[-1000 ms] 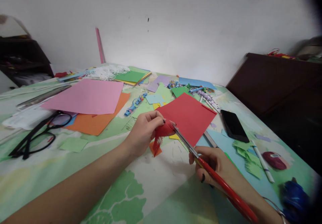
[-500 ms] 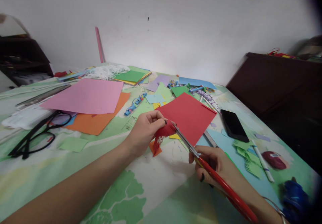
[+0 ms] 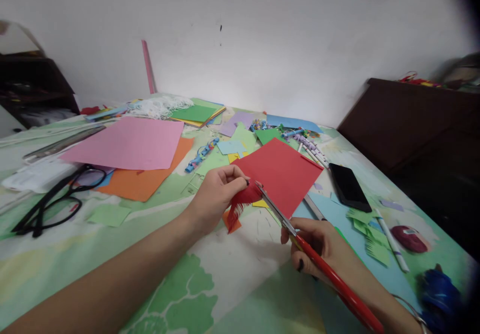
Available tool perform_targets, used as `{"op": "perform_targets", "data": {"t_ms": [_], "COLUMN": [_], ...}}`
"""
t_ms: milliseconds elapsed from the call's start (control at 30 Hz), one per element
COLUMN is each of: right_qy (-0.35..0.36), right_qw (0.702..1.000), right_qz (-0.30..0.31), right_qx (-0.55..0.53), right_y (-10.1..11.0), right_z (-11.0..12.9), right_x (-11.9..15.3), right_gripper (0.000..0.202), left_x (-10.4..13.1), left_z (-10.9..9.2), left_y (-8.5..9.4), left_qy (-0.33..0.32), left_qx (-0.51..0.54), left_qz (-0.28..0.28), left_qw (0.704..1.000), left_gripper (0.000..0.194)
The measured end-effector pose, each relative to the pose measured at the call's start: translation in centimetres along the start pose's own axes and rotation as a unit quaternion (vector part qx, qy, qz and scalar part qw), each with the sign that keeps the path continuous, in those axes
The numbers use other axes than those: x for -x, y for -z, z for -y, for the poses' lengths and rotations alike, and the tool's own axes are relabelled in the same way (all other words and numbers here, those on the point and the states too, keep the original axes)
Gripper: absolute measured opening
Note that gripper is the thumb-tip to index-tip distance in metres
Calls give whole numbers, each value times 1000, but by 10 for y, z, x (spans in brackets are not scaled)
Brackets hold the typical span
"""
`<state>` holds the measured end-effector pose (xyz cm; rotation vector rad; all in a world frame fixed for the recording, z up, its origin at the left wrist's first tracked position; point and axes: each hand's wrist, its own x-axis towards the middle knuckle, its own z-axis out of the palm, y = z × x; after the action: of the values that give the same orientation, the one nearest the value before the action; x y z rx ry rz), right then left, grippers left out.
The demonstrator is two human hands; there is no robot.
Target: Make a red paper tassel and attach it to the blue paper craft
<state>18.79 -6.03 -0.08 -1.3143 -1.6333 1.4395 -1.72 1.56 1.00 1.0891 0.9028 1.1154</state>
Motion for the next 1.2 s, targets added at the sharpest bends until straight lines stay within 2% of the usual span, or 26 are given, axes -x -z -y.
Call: {"op": "perform_targets", "data": {"t_ms": [367,567,833,1000,1200], "right_qy": [-6,-12,-14,-27,-28], "right_qw": [1000,1000,1000,999,999], "right_qz": [-5,-2,-14,-23,-27], "right_qx": [12,8,8,15,19], "right_y": [-1,-1,-3,-4,-3], "right_z": [2,3,5,6,5], "right_x": [0,-1,0,-1,-2], "right_gripper": [16,25,16,25,25], "left_x": [0,1,0,1,0], "left_z": [-1,-2,-1,-1,-2], "left_y": [0,-1,0,0,0], "left_qy": [-6,3,3,5,-1], "left_qx": [1,-1,0,0,3], "left_qz": [5,2,1,3,8], "left_qw": [1000,1000,1000,1000,1000], "left_gripper": [13,12,12,10,9]}}
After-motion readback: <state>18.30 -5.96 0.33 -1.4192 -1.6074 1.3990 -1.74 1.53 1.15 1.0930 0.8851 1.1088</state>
